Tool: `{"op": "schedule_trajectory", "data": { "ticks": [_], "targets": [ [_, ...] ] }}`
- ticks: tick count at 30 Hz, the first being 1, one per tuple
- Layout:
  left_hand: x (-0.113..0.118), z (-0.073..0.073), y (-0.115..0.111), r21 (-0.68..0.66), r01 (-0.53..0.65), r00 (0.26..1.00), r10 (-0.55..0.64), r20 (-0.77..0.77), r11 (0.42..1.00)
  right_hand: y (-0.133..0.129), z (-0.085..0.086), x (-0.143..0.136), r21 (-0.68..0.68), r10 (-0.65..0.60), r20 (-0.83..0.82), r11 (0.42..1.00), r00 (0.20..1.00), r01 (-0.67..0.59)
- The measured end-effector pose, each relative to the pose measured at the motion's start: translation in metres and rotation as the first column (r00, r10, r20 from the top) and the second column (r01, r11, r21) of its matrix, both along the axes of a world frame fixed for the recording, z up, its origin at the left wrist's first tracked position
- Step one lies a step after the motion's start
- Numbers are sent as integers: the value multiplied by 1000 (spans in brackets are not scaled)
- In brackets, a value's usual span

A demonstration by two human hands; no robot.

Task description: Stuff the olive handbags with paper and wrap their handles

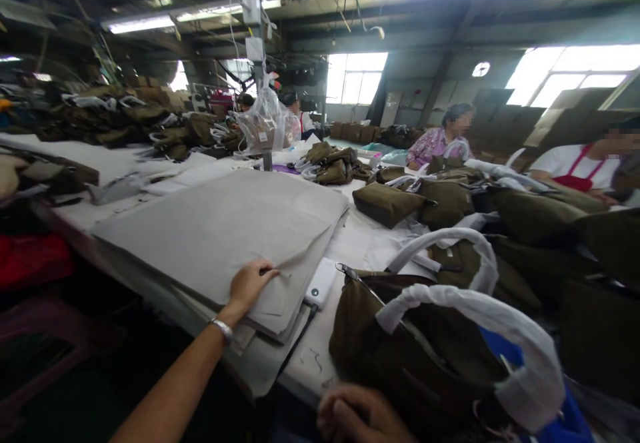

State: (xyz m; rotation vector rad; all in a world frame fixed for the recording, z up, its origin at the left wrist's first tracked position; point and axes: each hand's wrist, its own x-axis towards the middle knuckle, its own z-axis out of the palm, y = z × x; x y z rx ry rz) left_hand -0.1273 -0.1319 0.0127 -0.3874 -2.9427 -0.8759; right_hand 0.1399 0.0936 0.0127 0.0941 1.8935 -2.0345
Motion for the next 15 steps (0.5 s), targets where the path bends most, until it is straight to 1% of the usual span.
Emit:
{"op": "schedule_trajectory", "data": {
  "ticks": [1, 2, 3, 4, 5, 7, 8, 9, 10, 11, 12, 13, 14, 15],
  "targets": [
    [-3, 1, -2, 23, 0, 1000, 0, 14, 1000, -13, -1, -13, -57, -28, -38, 998, 999, 26],
    [-6, 2, -4, 48, 5, 1000, -7, 30, 999, -26, -1, -26, -116, -95, -61, 989, 994, 87],
    [-9, 4, -7, 74, 13, 999, -17, 42, 997, -37, -1, -40, -178, -175, -55, 970, 983, 162],
    [-12, 7, -9, 101, 25, 998, -30, 50, 995, -48, 0, -55, -246, -269, -33, 936, 963, 253],
    [-13, 12, -11, 129, 39, 998, -47, 52, 991, -56, 2, -70, -323, -356, 7, 884, 935, 339],
    [-7, 23, -14, 184, 85, 994, -95, 51, 979, -68, 6, -99, -462, -498, 102, 743, 861, 485],
    [1, 30, -15, 208, 117, 990, -131, 56, 971, -72, 9, -111, -515, -545, 142, 672, 826, 532],
    [14, 38, -15, 227, 155, 982, -174, 68, 962, -74, 11, -122, -556, -574, 172, 615, 801, 560],
    [31, 45, -15, 244, 198, 971, -225, 87, 949, -74, 14, -130, -586, -579, 195, 578, 792, 568],
    [52, 52, -14, 265, 254, 949, -293, 119, 930, -73, 16, -137, -605, -562, 213, 567, 799, 560],
    [73, 58, -12, 282, 314, 919, -365, 150, 907, -72, 17, -140, -611, -524, 228, 579, 820, 540],
    [94, 64, -10, 317, 388, 867, -460, 193, 865, -70, 18, -142, -603, -483, 237, 607, 843, 517],
    [112, 68, -8, 387, 503, 744, -615, 261, 773, -69, 17, -142, -586, -455, 235, 639, 859, 499],
    [124, 72, -7, 411, 562, 679, -684, 266, 718, -68, 15, -140, -563, -441, 223, 670, 869, 485]
  ]
}}
